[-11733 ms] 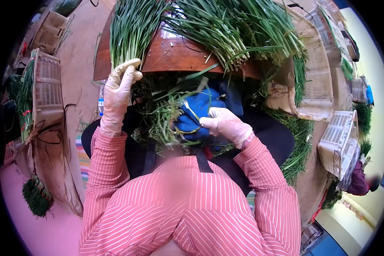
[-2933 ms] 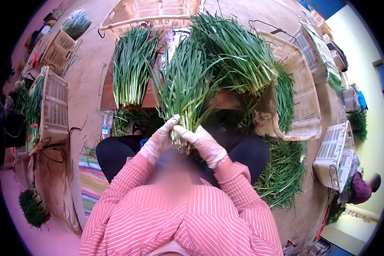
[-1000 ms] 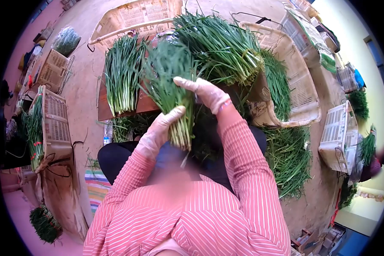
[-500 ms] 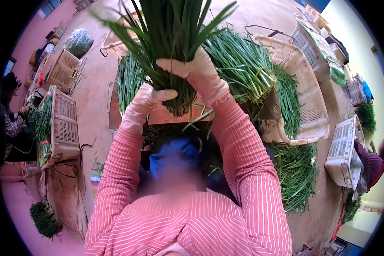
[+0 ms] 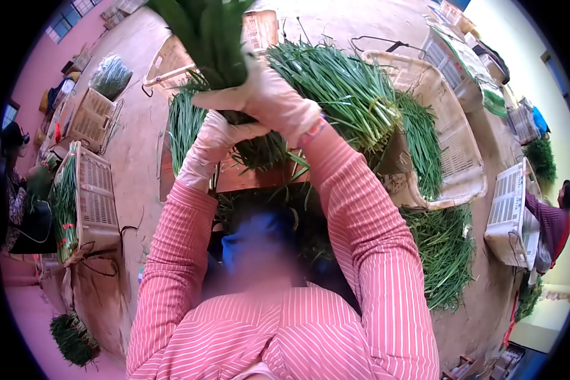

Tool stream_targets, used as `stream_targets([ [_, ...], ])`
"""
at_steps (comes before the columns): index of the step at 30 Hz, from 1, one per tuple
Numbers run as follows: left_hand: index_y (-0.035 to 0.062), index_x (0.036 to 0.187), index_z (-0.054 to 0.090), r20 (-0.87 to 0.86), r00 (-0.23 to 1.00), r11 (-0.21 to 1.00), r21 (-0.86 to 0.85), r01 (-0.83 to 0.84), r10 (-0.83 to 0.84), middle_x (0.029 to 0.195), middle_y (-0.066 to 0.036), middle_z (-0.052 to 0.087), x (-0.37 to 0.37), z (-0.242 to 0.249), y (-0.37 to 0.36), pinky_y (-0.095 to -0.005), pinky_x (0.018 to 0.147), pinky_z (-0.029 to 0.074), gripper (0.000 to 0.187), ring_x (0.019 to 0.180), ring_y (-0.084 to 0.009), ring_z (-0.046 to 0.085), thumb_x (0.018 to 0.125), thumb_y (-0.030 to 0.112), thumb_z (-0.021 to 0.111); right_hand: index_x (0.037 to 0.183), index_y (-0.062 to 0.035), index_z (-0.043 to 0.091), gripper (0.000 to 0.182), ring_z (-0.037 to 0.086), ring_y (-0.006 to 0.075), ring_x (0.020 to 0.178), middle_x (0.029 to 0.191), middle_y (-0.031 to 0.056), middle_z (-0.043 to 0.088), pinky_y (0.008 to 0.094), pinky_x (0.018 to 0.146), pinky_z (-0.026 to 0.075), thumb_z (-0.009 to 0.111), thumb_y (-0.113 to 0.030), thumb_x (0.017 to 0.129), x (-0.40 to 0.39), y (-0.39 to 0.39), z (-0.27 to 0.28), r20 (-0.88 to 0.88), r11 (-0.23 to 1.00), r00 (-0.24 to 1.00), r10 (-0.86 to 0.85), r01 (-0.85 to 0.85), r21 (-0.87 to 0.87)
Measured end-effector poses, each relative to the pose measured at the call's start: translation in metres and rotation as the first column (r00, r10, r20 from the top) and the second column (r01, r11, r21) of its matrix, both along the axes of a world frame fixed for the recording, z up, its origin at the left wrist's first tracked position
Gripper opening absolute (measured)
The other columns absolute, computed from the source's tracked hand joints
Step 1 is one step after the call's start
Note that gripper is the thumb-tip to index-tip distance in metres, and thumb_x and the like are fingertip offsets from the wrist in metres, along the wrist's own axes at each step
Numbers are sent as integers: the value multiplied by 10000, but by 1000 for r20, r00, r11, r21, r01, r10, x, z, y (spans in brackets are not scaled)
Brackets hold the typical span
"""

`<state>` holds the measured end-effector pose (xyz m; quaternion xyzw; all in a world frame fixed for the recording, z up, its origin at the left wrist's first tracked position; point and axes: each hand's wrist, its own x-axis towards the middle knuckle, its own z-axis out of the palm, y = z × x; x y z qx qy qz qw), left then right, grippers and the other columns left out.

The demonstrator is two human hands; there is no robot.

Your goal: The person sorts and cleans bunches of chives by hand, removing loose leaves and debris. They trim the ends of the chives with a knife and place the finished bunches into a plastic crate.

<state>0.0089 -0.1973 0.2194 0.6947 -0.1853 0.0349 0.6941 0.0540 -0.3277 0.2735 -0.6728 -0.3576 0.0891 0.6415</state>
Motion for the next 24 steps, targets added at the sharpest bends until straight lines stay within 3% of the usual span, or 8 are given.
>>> stream_targets([
  [2, 21, 1219, 532, 57, 998, 998, -58, -34, 37, 1033, -65, 630, 11, -33, -1, -316, 839, 495, 543, 956, -161, 598, 740, 100, 777, 1209, 15, 532, 668, 595, 144, 902, 1009, 96, 659, 288, 799, 490, 810, -290, 684, 2, 20, -6, 35, 999, 999, -41, 42, -16],
  [4, 40, 1275, 478, -86, 975, 596, -801, 54, -204, 1059, -80, 618, 19, -54, -1, -332, 875, 490, 436, 970, -166, 598, 888, 177, 628, 1247, 29, 505, 719, 622, 216, 940, 1032, 165, 655, 309, 802, 491, 778, -359, 707, -13, 30, 4, 199, 940, 964, -174, 223, -259],
  [5, 44, 1252, 502, -209, 964, 472, -875, -109, -165, 1068, -91, 618, 19, -56, -1, -334, 889, 491, 351, 964, -184, 605, 950, 221, 515, 1260, 32, 488, 798, 636, 270, 959, 1043, 210, 650, 329, 810, 493, 771, -451, 691, -28, 31, 21, 283, 816, 932, -225, 339, -468],
  [9, 39, 1231, 525, -197, 940, 771, -538, -341, 278, 1082, -92, 617, -2, -47, 27, -337, 879, 500, 351, 951, -199, 611, 931, 220, 543, 1308, 50, 435, 927, 635, 377, 942, 996, 284, 632, 369, 837, 489, 743, -546, 669, -25, 53, -1, 487, 965, 870, -82, 192, -180],
  [11, 36, 1217, 540, -55, 842, 804, -269, -530, 537, 1090, -93, 617, -14, -41, 48, -339, 873, 506, 352, 941, -209, 615, 918, 219, 562, 1389, 41, 332, 945, 559, 373, 1117, 1150, 307, 571, 355, 959, 429, 722, -499, 719, -57, 25, 23, 544, 904, 788, -288, 412, -118],
  [13, 24, 1169, 578, -356, 820, 659, -489, -572, 448, 1083, -97, 624, -34, -14, 62, -326, 853, 513, 340, 920, -216, 618, 890, 217, 591, 1437, 9, 257, 878, 358, 316, 1325, 1436, 265, 327, 365, 1116, 245, 678, -417, 795, -63, -15, 21, 431, 928, 838, -334, 372, -6],
  [17, 27, 1168, 587, -384, 876, 439, -760, -479, 290, 1110, -125, 633, -50, -53, 150, -430, 896, 494, 361, 972, -270, 608, 871, 233, 574, 1350, 36, 413, 652, 462, 270, 1253, 1324, 209, 490, 340, 1054, 347, 662, -297, 848, -86, -91, -21, 88, 844, 841, -533, 522, 123],
  [24, 40, 1152, 617, -503, 749, 318, -692, -648, 432, 1097, -138, 653, -91, -97, 198, -458, 852, 518, 397, 945, -303, 631, 912, 316, 461, 1366, 44, 382, 569, 496, 168, 1173, 1282, 144, 519, 288, 1000, 386, 633, -103, 877, -148, -116, -128, -438, 903, 832, -341, 419, 93],
])
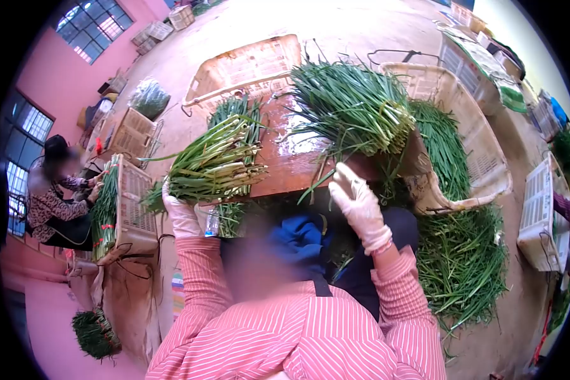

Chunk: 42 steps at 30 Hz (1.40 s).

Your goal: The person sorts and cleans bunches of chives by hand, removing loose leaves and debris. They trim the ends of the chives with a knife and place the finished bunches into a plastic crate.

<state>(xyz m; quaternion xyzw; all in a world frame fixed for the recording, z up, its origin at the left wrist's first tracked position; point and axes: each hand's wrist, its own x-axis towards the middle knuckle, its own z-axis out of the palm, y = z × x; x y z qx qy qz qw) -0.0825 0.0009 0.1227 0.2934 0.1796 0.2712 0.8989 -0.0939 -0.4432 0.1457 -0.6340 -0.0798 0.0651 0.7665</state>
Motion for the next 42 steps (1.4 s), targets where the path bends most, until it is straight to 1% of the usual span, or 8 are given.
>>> stream_targets([
  [11, 36, 1110, 626, -96, 995, 999, -47, -8, 3, 1104, -141, 648, -6, -7, -37, -482, 852, 513, 420, 944, -310, 625, 910, 354, 438, 1409, -25, 339, 851, 412, 331, 1275, 1399, 183, 401, 395, 1083, 307, 746, -283, 707, -38, 65, 83, 789, 682, 555, 266, 470, -560],
  [18, 30, 1265, 526, -74, 996, 993, -111, 34, -42, 1250, -154, 570, 33, -31, -118, -507, 972, 416, 525, 1103, -342, 547, 924, 397, 370, 1484, -209, 193, 614, 316, 350, 1335, 1446, 161, 328, 508, 1117, 186, 401, -180, 907, 66, 158, 48, 673, 223, 425, 605, 721, -656],
  [25, 25, 1221, 541, -259, 963, 975, -222, 12, -71, 1223, -145, 587, 31, -78, -151, -501, 952, 443, 460, 1086, -326, 570, 947, 378, 433, 1474, -184, 183, 1186, 364, 314, 1307, 1405, 118, 398, 470, 1104, 225, 852, -343, 507, 126, 127, -35, 279, 168, 606, 745, 234, -958],
  [29, 15, 1262, 503, -263, 952, 951, -299, 74, -157, 1256, -125, 564, 11, -68, -151, -516, 987, 417, 493, 1126, -328, 542, 941, 389, 499, 1474, -193, 200, 1069, 366, 277, 1314, 1413, 90, 398, 452, 1114, 214, 803, -363, 608, 126, 123, -56, 320, 233, 582, 748, 222, -947],
  [33, -26, 1339, 368, -680, 514, 848, -356, 393, -524, 1261, -213, 522, -32, 6, -169, -489, 917, 464, 669, 1059, -377, 570, 930, 494, 469, 1466, -205, 246, 896, 384, 264, 1297, 1387, 77, 432, 448, 1119, 205, 716, -305, 709, 125, 123, -60, 306, 199, 565, 766, 245, -949],
  [35, -52, 1329, 383, -624, 350, 498, -72, 864, -698, 1198, -233, 561, -51, 32, -160, -420, 801, 513, 651, 938, -333, 633, 928, 445, 506, 1460, -205, 263, 795, 390, 261, 1292, 1375, 77, 443, 447, 1120, 206, 642, -263, 764, 126, 126, -71, 354, 222, 549, 757, 293, -930],
  [39, -75, 1250, 495, -539, 809, 100, 814, 572, -235, 1229, -245, 545, 10, 89, -213, -392, 945, 449, 564, 1081, -302, 586, 906, 365, 570, 1405, -182, 354, 723, 367, 265, 1313, 1399, 80, 419, 443, 1125, 204, 637, -276, 747, 124, 125, -68, 347, 201, 556, 755, 308, -930],
  [42, -77, 1363, 345, -625, 781, -489, 679, 548, 7, 1304, -289, 465, 102, 31, -205, -393, 1040, 361, 895, 1264, -328, 432, 766, 492, 694, 1403, -172, 346, 803, 346, 276, 1331, 1421, 93, 396, 467, 1129, 197, 668, -363, 694, 128, 131, -85, 392, 277, 562, 728, 282, -919],
])
